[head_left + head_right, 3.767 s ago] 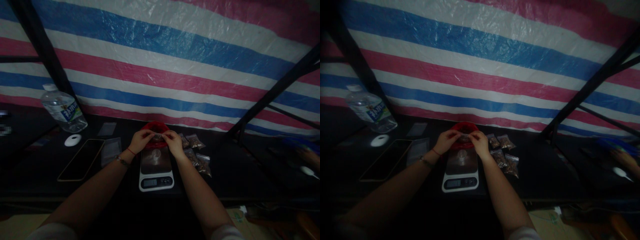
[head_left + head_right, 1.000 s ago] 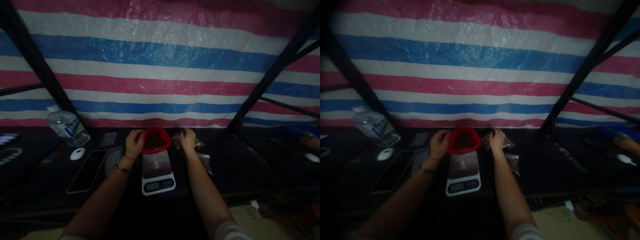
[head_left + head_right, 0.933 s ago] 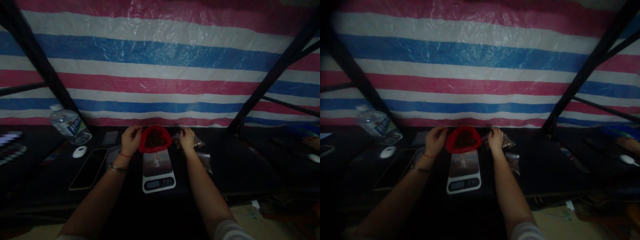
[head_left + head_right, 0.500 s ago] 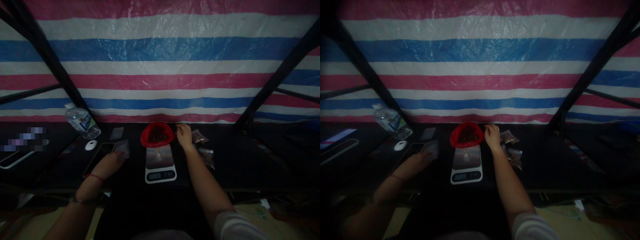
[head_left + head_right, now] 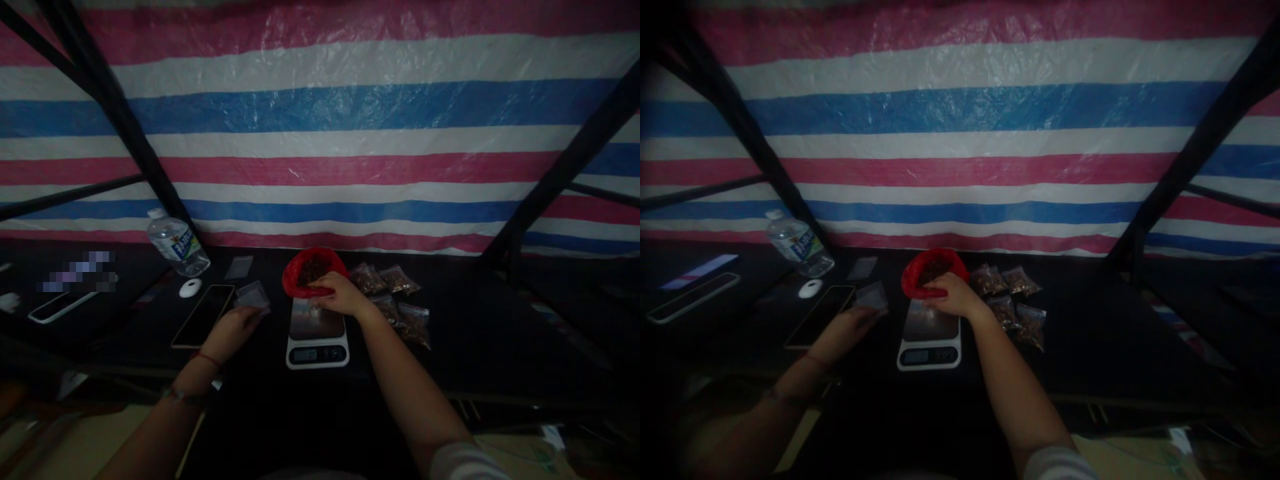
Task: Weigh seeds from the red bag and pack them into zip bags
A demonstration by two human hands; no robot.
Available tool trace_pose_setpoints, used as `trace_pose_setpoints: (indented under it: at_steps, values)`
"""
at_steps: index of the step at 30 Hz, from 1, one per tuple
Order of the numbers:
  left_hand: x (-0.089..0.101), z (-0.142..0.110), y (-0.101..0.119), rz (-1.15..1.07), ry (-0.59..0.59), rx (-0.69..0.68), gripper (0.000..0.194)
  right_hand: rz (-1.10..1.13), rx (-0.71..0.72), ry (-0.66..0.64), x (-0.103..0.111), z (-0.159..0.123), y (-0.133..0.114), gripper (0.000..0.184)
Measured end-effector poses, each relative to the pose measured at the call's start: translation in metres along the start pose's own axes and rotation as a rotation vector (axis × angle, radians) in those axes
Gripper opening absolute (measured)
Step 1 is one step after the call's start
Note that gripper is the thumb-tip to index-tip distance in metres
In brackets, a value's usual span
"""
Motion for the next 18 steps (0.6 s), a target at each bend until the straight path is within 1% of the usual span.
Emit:
trace_pose_setpoints:
  at_steps: [2, 5, 8, 13, 18]
  values:
    - [0.0014, -0.0005, -0.0002, 0.013, 0.024, 0.004, 0.041, 0.002, 0.022, 0.018, 0.0015, 0.0002, -0.0015, 0.033]
    - [0.0007, -0.0012, -0.0013, 0.014, -0.014, 0.045, 0.041, 0.019, 0.065, 0.059, 0.0049, -0.0008, -0.0013, 0.027]
    - [0.0002, -0.0011, -0.0006, 0.006, -0.040, 0.088, 0.040, 0.029, 0.087, 0.068, 0.0063, -0.0018, 0.0005, 0.026]
    - [0.0031, 0.0020, 0.0027, 0.001, -0.019, 0.124, 0.042, 0.026, 0.077, 0.074, 0.0051, -0.0026, 0.0048, 0.026]
    - [0.0050, 0.0071, 0.0011, 0.066, -0.088, 0.207, 0.037, 0.055, 0.094, 0.157, 0.0058, -0.0047, 0.0068, 0.023]
Point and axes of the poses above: each hand's wrist, its own z-axis towards the middle knuckle, its own x-axis out of the back of the hand, y = z × x, the point moved 1 cm from there along z, towards the middle knuckle, and after that the axes turned 9 degrees about z, right-handed, at the moved point
